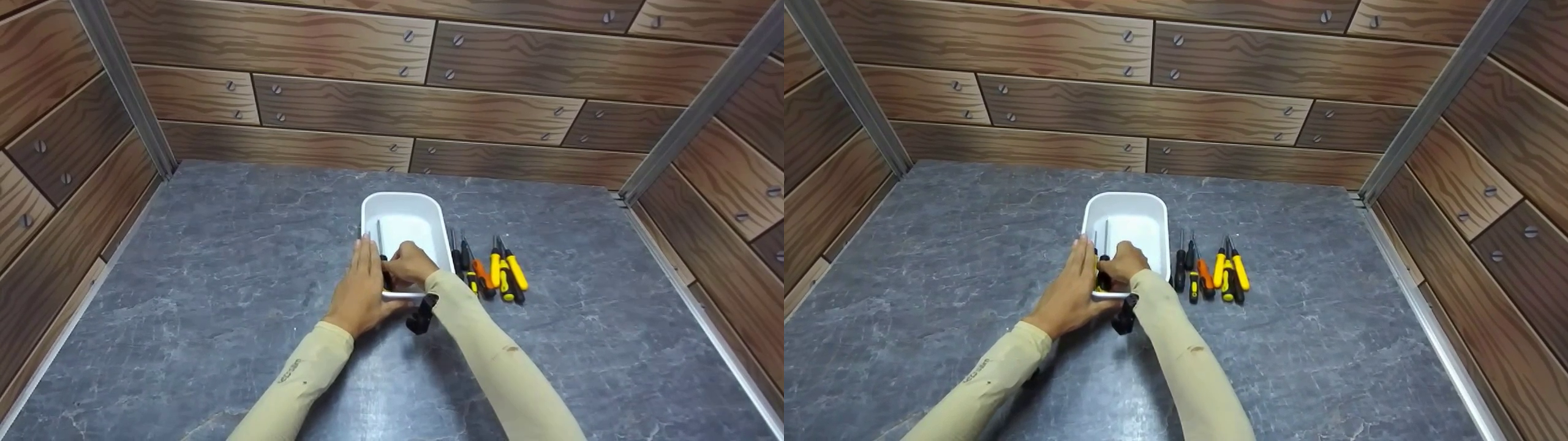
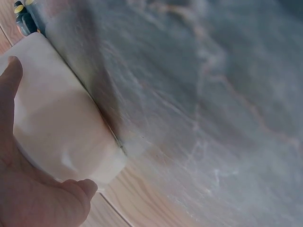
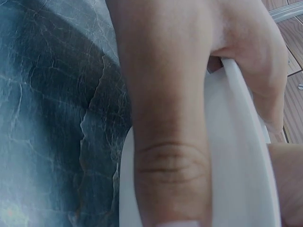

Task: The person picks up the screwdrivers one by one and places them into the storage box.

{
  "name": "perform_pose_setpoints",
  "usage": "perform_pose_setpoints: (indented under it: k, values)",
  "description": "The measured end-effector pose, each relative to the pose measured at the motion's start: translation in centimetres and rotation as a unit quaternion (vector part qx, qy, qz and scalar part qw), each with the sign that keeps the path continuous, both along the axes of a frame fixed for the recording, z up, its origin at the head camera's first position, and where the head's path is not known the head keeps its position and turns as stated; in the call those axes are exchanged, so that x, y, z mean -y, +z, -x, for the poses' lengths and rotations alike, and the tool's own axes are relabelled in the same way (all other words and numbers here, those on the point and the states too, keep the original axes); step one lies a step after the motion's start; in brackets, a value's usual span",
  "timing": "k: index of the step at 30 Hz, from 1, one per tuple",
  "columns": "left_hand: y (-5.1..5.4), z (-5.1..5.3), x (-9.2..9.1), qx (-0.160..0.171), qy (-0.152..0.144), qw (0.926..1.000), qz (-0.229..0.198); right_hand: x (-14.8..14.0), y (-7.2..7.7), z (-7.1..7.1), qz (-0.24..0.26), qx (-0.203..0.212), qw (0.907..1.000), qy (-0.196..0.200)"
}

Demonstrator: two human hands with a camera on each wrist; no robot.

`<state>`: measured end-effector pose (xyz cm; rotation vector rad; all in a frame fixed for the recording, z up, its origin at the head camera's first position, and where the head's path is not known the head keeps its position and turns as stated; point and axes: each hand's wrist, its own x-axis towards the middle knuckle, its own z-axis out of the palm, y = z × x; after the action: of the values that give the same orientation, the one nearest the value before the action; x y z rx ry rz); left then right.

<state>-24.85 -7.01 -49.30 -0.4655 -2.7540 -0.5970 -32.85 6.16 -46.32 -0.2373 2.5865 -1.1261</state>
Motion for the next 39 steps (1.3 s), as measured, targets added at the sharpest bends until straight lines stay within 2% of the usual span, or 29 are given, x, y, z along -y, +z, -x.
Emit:
perform_pose_setpoints:
  k: [3,18,23,26,30,32,35,39]
  values:
    - [0.0,0.0,0.0,-0.002,0.000,1.0000,0.004,0.0,0.1,0.0,0.006,0.011,0.9999,0.000]
    - [0.1,0.0,0.0,0.006,0.001,1.0000,-0.006,-0.1,0.2,-0.4,0.009,0.002,1.0000,0.001]
    - [0.1,0.1,0.0,0.011,0.000,0.9999,-0.007,-0.2,0.3,-0.4,0.019,0.013,0.9997,0.001]
    - [0.1,0.1,-0.1,0.014,-0.001,0.9999,-0.009,-0.5,0.7,-0.5,0.040,0.027,0.9988,-0.007]
    - [0.1,0.2,-0.1,0.019,0.000,0.9997,-0.012,-0.8,1.2,-0.5,0.093,0.034,0.9949,-0.020]
    - [0.1,0.3,-0.1,0.023,0.002,0.9997,-0.012,-1.0,1.5,-0.5,0.118,0.021,0.9925,-0.024]
    - [0.0,0.3,0.0,0.024,0.004,0.9996,-0.011,-1.3,1.9,-0.2,0.147,-0.024,0.9886,-0.026]
    - [-0.1,0.2,0.0,0.020,0.002,0.9997,-0.011,-2.4,2.7,0.1,0.203,-0.092,0.9745,-0.028]
